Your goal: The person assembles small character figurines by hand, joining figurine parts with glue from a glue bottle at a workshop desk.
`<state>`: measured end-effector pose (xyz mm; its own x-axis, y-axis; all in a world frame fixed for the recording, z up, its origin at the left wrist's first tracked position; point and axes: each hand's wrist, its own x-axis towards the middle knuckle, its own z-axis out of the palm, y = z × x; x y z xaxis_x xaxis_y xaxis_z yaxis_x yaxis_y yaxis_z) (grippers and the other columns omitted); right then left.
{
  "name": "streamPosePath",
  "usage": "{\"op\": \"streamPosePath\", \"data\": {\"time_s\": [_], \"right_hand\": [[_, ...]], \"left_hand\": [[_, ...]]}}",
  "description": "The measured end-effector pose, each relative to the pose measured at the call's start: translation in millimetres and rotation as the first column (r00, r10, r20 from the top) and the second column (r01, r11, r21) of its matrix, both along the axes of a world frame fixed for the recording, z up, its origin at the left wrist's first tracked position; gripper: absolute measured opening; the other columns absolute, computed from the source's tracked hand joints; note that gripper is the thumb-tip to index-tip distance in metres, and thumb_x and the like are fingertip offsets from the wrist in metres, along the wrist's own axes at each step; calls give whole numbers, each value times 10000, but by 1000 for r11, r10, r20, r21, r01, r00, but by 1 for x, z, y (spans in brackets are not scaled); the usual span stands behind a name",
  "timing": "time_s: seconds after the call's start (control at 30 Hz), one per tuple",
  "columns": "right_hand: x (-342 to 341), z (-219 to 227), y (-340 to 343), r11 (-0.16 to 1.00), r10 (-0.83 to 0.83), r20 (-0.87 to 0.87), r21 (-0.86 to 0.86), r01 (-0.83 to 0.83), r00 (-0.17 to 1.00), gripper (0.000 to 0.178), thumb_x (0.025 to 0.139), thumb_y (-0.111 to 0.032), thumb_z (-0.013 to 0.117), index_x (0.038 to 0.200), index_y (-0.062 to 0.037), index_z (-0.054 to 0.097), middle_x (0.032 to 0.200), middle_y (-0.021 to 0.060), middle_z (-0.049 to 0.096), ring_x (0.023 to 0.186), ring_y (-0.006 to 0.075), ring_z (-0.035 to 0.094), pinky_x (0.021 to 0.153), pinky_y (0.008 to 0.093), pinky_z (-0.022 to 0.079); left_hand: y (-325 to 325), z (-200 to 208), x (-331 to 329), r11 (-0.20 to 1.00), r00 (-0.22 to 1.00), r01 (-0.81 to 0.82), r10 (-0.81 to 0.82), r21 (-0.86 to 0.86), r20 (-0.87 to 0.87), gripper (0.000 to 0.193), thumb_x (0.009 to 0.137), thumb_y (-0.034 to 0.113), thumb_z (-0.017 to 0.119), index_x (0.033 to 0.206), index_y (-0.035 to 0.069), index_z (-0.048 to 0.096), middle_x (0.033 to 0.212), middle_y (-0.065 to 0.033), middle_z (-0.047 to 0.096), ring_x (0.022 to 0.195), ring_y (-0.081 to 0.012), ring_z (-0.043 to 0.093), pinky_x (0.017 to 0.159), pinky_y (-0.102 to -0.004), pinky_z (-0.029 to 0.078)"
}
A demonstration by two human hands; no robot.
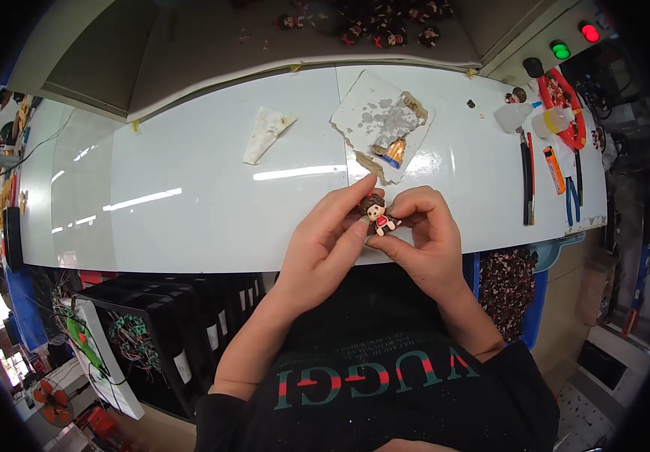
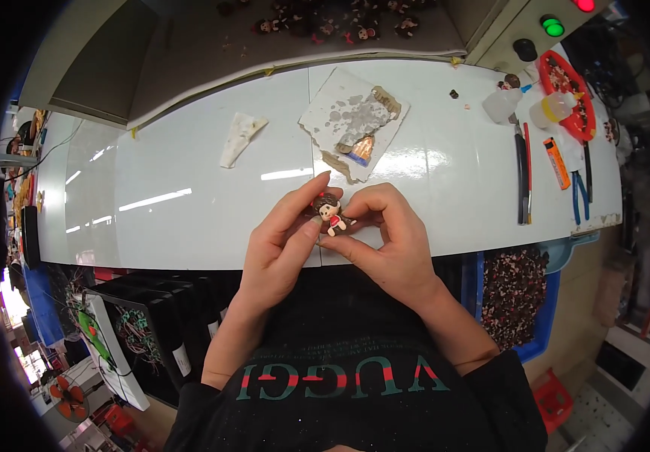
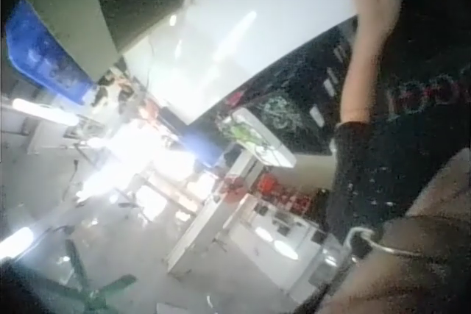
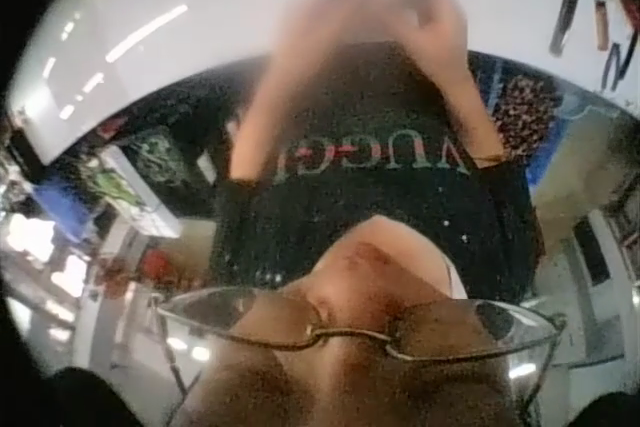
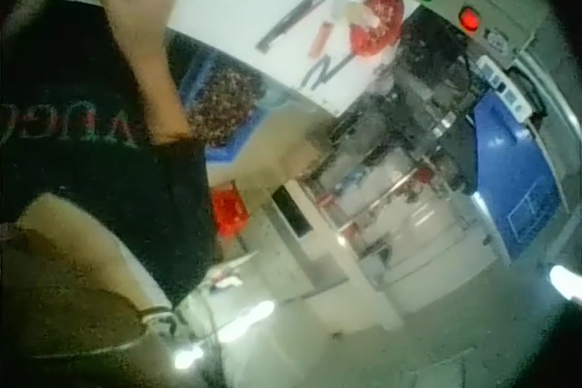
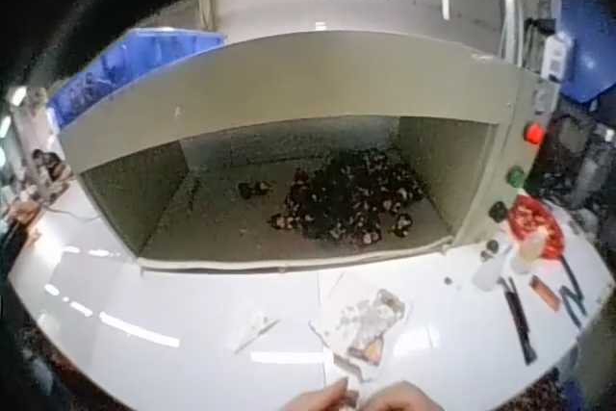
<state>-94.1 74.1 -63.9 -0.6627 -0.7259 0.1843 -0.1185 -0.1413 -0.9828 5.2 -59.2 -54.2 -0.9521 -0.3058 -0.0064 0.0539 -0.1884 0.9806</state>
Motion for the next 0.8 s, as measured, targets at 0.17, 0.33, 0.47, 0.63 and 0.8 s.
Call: {"op": "streamPosePath", "data": {"time_s": [0.17, 0.33, 0.47, 0.63, 0.8], "right_hand": [[2, -1, -2, 1000, 9, -33, 20, -8, 999, 306, 732, 42, 709, 940, 4, 488, 960, 74, 497, 869, 132, 568, 774, 261, 510], [6, 1, -3, 999, 10, -14, 50, -10, 1000, 292, 743, 40, 698, 943, 6, 487, 959, 73, 502, 869, 132, 571, 778, 260, 508], [9, 2, -4, 999, 7, 10, 50, -7, 1000, 294, 744, 43, 695, 948, 6, 487, 957, 70, 504, 867, 131, 572, 781, 261, 505], [10, 2, -3, 999, 4, 64, 34, -6, 998, 285, 756, 37, 689, 954, 5, 486, 957, 66, 504, 872, 130, 571, 792, 262, 498], [5, 7, -4, 1000, -2, 89, 29, -1, 996, 300, 748, 10, 712, 954, -3, 495, 942, 55, 520, 853, 119, 566, 785, 255, 492]], "left_hand": [[0, 0, 2, 978, 1000, -15, 16, -207, 3, 466, 885, -33, 390, 1350, 7, 379, 1203, -132, 505, 1094, -179, 509, 947, -298, 404], [-2, 0, 4, 961, 1000, -22, 25, -276, 9, 461, 876, -34, 385, 1335, 10, 394, 1178, -132, 514, 1062, -190, 525, 929, -297, 413], [-3, -1, 7, 954, 1000, -16, 21, -299, 13, 459, 877, -30, 385, 1334, 10, 395, 1169, -132, 518, 1055, -190, 528, 923, -297, 415], [-4, 2, 6, 939, 1000, -13, 21, -344, 18, 454, 881, -22, 386, 1334, 5, 394, 1158, -129, 523, 1051, -193, 528, 925, -296, 408], [-4, 6, 5, 973, 1000, -9, 13, -233, 13, 463, 894, -20, 379, 1356, 12, 370, 1187, -125, 510, 1086, -184, 506, 946, -294, 395]]}}
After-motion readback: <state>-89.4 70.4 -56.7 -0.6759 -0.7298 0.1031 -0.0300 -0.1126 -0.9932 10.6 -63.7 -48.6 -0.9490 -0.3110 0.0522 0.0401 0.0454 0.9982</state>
